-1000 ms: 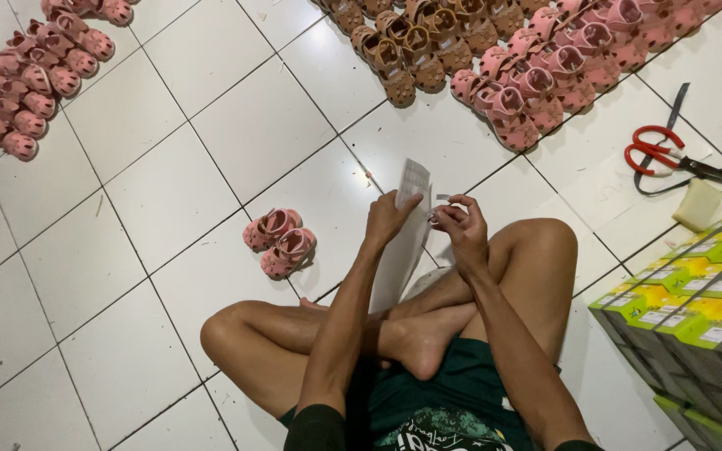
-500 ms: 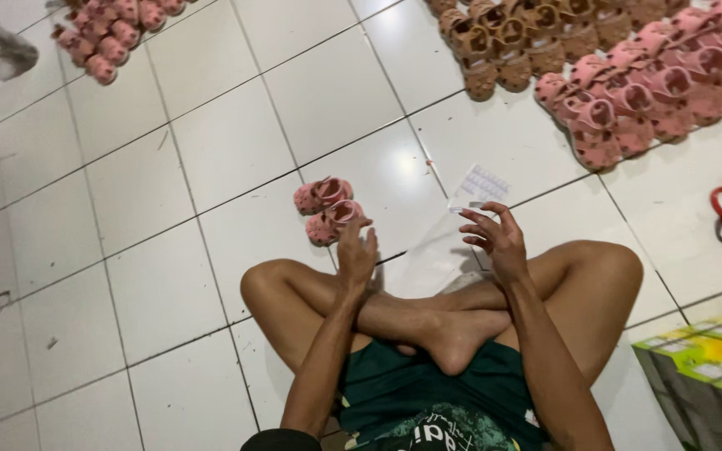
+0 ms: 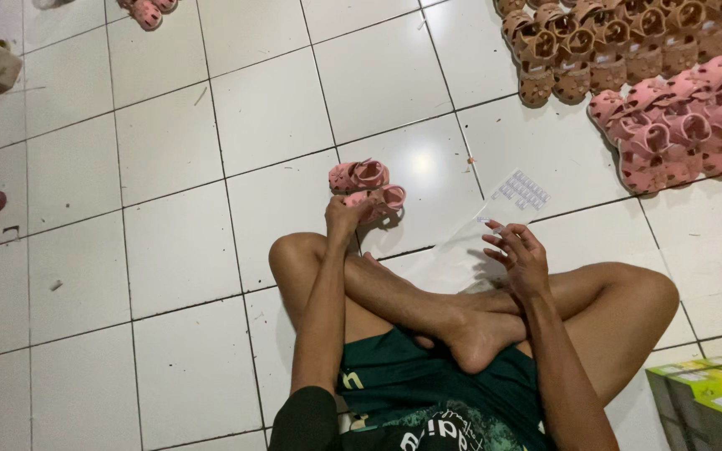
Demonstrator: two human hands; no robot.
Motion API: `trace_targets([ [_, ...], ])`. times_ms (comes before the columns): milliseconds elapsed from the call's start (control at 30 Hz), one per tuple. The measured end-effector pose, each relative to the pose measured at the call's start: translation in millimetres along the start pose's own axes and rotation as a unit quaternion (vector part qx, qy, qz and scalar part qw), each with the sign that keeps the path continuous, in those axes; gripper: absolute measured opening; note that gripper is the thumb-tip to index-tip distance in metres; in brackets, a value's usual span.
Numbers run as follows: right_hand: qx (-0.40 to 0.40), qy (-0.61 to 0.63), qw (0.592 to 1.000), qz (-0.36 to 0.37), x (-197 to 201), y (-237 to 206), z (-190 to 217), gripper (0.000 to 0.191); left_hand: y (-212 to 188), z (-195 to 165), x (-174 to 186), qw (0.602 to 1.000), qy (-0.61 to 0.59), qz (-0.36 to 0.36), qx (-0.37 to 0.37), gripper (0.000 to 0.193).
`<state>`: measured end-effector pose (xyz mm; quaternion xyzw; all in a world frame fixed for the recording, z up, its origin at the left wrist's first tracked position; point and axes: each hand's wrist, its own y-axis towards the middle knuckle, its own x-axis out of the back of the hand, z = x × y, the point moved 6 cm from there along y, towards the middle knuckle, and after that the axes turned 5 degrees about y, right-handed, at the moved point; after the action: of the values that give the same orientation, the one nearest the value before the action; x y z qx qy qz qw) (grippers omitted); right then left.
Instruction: The person sits on the workshop floor and applies small adhesive size labels to pink children's sandals, pressing each label onto a sandal by hand. They place finished sandals aside in rows, pick up the next sandal, and continue labeling one sandal at a time.
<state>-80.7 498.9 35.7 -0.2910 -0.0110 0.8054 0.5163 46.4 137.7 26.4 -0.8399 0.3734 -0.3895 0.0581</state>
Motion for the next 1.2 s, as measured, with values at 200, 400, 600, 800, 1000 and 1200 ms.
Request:
trace_targets([
  [200,0.011,0.048,0.998,0.024,-10.7,-4.0,-5.9,0.025,-30.3,-34.7,-11.4,0.957,-0.17,0.129,-0.197,0.085],
  [400,0.036,0.098,0.988,0.114,-59.1,-19.9,-24.3,0.042,-75.0,-61.7,-44.1,0.915,-0.258,0.226,-0.212,0.081],
  [600,0.135,0.126,0.977,0.11,-81.4,-31.0,3.7,0.054,-147.2,-101.3,-35.8,0.889,-0.193,0.098,-0.404,0.067],
  [800,0.281,0.093,0.938,0.179,-105.3,-67.1,56.1,0.077,-204.1,-140.7,-10.7,0.839,-0.157,-0.023,-0.52,0.072],
  [1000,0.379,0.057,0.902,0.198,-115.6,-105.9,95.3,0.091,-233.5,-154.5,3.5,0.73,-0.189,-0.072,-0.653,0.074],
  [1200,0.397,0.07,0.892,0.206,-120.5,-133.4,113.1,0.085,-241.5,-136.1,-4.3,0.692,-0.164,-0.118,-0.693,0.059],
])
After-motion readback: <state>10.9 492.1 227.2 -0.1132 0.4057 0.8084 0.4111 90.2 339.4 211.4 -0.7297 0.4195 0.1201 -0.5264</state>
